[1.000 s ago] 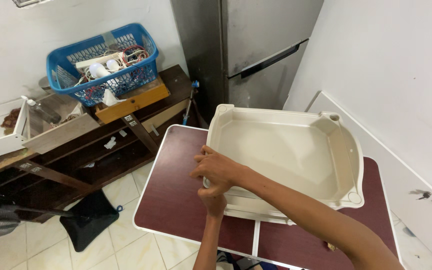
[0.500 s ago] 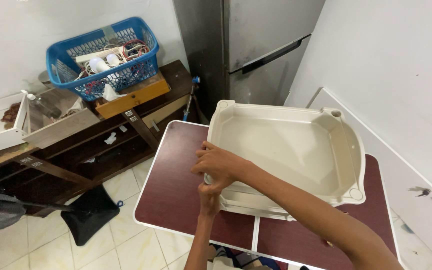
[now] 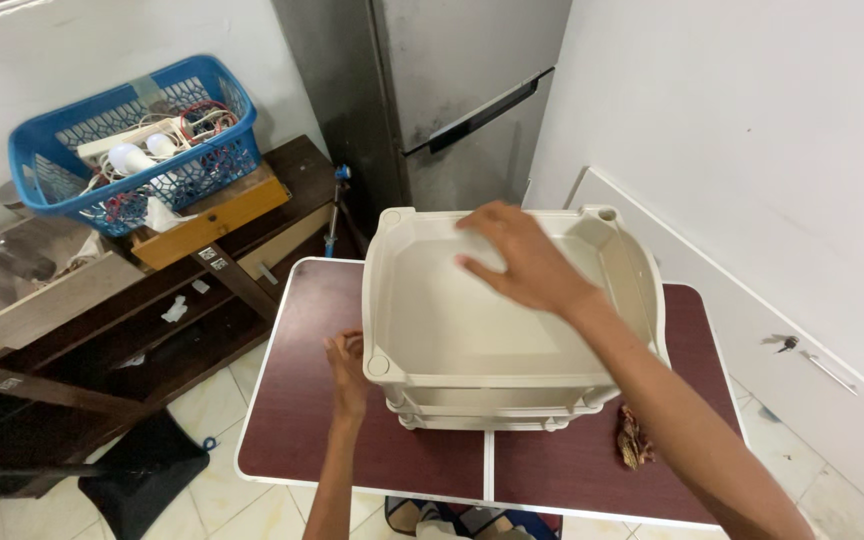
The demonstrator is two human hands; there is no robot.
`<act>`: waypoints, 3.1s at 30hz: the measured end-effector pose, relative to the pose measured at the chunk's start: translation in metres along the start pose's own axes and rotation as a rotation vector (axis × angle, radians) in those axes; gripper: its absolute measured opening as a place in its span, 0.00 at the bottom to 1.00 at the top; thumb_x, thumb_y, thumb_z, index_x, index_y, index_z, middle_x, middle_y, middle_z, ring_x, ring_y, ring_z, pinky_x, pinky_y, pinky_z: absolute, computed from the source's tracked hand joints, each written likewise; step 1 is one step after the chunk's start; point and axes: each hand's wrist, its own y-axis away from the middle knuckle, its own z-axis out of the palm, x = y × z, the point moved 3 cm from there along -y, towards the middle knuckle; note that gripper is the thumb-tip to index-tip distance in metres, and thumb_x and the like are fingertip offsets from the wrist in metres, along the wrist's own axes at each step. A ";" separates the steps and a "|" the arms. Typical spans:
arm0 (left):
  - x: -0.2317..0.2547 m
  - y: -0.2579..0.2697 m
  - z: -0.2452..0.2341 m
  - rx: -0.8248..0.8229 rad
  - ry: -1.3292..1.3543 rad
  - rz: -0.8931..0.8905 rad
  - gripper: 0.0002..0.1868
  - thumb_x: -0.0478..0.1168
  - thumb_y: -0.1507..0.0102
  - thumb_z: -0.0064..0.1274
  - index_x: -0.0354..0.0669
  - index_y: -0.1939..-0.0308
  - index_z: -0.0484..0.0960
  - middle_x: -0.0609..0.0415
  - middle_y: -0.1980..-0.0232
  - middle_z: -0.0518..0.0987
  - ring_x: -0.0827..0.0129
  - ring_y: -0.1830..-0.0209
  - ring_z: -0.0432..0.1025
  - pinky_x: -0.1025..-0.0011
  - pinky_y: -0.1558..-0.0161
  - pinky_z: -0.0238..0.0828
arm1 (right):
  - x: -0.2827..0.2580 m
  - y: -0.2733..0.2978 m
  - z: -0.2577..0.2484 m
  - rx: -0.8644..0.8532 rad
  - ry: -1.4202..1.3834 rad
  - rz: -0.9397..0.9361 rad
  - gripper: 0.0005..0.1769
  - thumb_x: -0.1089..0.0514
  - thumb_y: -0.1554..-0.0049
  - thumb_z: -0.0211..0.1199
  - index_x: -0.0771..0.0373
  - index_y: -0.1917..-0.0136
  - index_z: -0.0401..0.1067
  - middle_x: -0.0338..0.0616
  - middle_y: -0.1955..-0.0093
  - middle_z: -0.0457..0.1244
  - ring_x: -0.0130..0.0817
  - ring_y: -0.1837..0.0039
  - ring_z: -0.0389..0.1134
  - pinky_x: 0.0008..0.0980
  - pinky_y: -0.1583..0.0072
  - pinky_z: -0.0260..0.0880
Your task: The person disassembles a stack of white plastic table components on a maroon table. They remove the legs from the table tops and place them into one of the trays. The person then wipes the table tops with a cloth.
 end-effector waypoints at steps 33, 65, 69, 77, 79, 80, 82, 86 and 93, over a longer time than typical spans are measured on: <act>0.058 -0.237 0.115 -0.316 -1.546 0.297 0.36 0.41 0.64 0.82 0.33 0.56 0.83 0.39 0.47 0.78 0.47 0.45 0.74 0.60 0.46 0.75 | 0.227 0.122 0.058 0.551 -1.504 0.987 0.27 0.34 0.37 0.51 0.56 0.44 0.74 0.40 0.54 0.67 0.30 0.56 0.68 0.32 0.57 0.71; 0.060 -0.212 0.133 -0.425 -1.692 0.456 0.27 0.33 0.51 0.70 0.33 0.50 0.76 0.39 0.46 0.75 0.45 0.45 0.72 0.57 0.51 0.77 | 0.243 0.128 0.062 0.547 -1.486 0.946 0.18 0.45 0.30 0.51 0.61 0.45 0.71 0.39 0.57 0.66 0.27 0.57 0.66 0.29 0.57 0.69; 0.060 -0.212 0.152 -0.461 -2.029 0.303 0.22 0.36 0.47 0.65 0.34 0.51 0.79 0.41 0.44 0.74 0.50 0.44 0.71 0.59 0.46 0.73 | 0.246 0.127 0.067 0.559 -1.490 0.910 0.17 0.46 0.29 0.51 0.62 0.45 0.71 0.39 0.57 0.66 0.26 0.57 0.66 0.29 0.57 0.69; 0.044 -0.159 0.310 -0.518 -1.415 0.806 0.19 0.50 0.34 0.48 0.38 0.52 0.80 0.41 0.49 0.76 0.46 0.47 0.70 0.43 0.47 0.66 | 0.265 0.127 0.070 0.584 -1.333 0.634 0.16 0.49 0.27 0.51 0.63 0.46 0.70 0.39 0.57 0.65 0.25 0.57 0.65 0.28 0.57 0.68; 0.041 -0.144 0.354 -0.564 -1.335 0.851 0.20 0.51 0.33 0.46 0.36 0.54 0.80 0.40 0.51 0.76 0.47 0.51 0.71 0.45 0.51 0.68 | 0.264 0.120 0.058 0.594 -1.200 0.483 0.15 0.50 0.26 0.51 0.63 0.46 0.70 0.39 0.58 0.65 0.25 0.57 0.65 0.28 0.57 0.68; 0.039 -0.138 0.373 -0.595 -1.314 0.853 0.21 0.52 0.33 0.46 0.36 0.55 0.80 0.40 0.52 0.77 0.48 0.53 0.72 0.47 0.53 0.69 | 0.264 0.121 0.050 0.588 -1.079 0.521 0.15 0.50 0.26 0.51 0.63 0.46 0.70 0.39 0.58 0.65 0.25 0.57 0.65 0.28 0.57 0.68; 0.033 -0.133 0.400 -0.625 -1.287 0.780 0.19 0.51 0.32 0.44 0.37 0.56 0.80 0.41 0.52 0.77 0.49 0.54 0.73 0.47 0.54 0.70 | 0.260 0.132 0.032 0.564 -0.784 0.676 0.16 0.50 0.27 0.49 0.65 0.43 0.70 0.41 0.57 0.66 0.27 0.57 0.65 0.29 0.56 0.68; 0.013 -0.141 0.429 -0.687 -1.266 0.580 0.21 0.52 0.31 0.44 0.36 0.57 0.81 0.42 0.52 0.79 0.49 0.52 0.76 0.51 0.53 0.74 | 0.247 0.139 -0.002 0.319 -0.348 0.466 0.17 0.59 0.37 0.57 0.72 0.37 0.66 0.50 0.46 0.67 0.39 0.45 0.69 0.39 0.44 0.70; -0.032 -0.164 0.447 -0.750 -1.394 0.123 0.21 0.48 0.44 0.53 0.38 0.55 0.85 0.41 0.49 0.83 0.48 0.48 0.78 0.55 0.50 0.77 | 0.254 0.159 0.023 -0.022 -0.298 0.631 0.21 0.61 0.44 0.63 0.69 0.38 0.69 0.53 0.41 0.68 0.42 0.40 0.68 0.42 0.40 0.70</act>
